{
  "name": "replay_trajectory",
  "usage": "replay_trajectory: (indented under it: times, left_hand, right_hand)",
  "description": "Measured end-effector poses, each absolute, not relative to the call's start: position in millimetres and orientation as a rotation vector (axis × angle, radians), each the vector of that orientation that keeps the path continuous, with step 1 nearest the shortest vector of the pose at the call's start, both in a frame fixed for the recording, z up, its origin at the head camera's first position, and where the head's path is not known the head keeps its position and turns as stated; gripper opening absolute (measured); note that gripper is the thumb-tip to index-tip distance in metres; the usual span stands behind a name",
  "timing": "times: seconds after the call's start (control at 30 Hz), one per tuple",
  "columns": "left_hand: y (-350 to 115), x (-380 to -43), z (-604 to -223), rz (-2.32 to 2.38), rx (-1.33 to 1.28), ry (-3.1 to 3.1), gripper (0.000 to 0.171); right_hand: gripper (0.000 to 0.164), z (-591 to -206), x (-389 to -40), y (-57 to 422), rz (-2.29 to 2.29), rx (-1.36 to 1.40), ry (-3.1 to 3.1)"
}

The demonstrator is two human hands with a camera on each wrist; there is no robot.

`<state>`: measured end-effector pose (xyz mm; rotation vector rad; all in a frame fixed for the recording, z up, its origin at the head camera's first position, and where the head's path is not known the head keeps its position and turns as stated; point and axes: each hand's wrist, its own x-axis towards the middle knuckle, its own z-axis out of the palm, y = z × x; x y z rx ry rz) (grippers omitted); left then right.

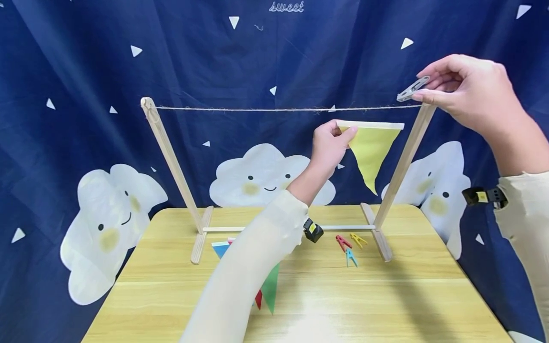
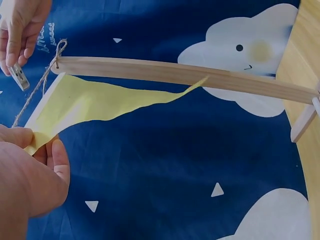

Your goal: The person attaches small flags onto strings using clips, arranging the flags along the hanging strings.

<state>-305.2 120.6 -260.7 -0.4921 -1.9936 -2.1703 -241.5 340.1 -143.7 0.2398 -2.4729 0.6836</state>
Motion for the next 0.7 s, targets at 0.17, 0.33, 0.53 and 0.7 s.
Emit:
replay_trajectory:
  times: [0.17,0.33,0.53,0.7]
  left_hand:
    - [126,-307,-256,-2.165,-0.492,-1.966,0.014]
    - [133,-307,-253,-2.171,-0.488,-1.953,0.012]
    - [142,-308,-251,-2.18,-0.44,-1.934,0.011]
    - [149,-307,-250,-2.137,-0.431,-1.959,0.011]
  right_hand:
    - [0.04,-138,-244,345,0.638,0.227,-2.513]
    - [0.039,-132,-244,348,0.545,0.233,-2.538]
    - [0.035,-125,-247,345,0.444,0.261,-2.537]
    - [0.035,-121,-249,344,0.401,0.237,-2.554]
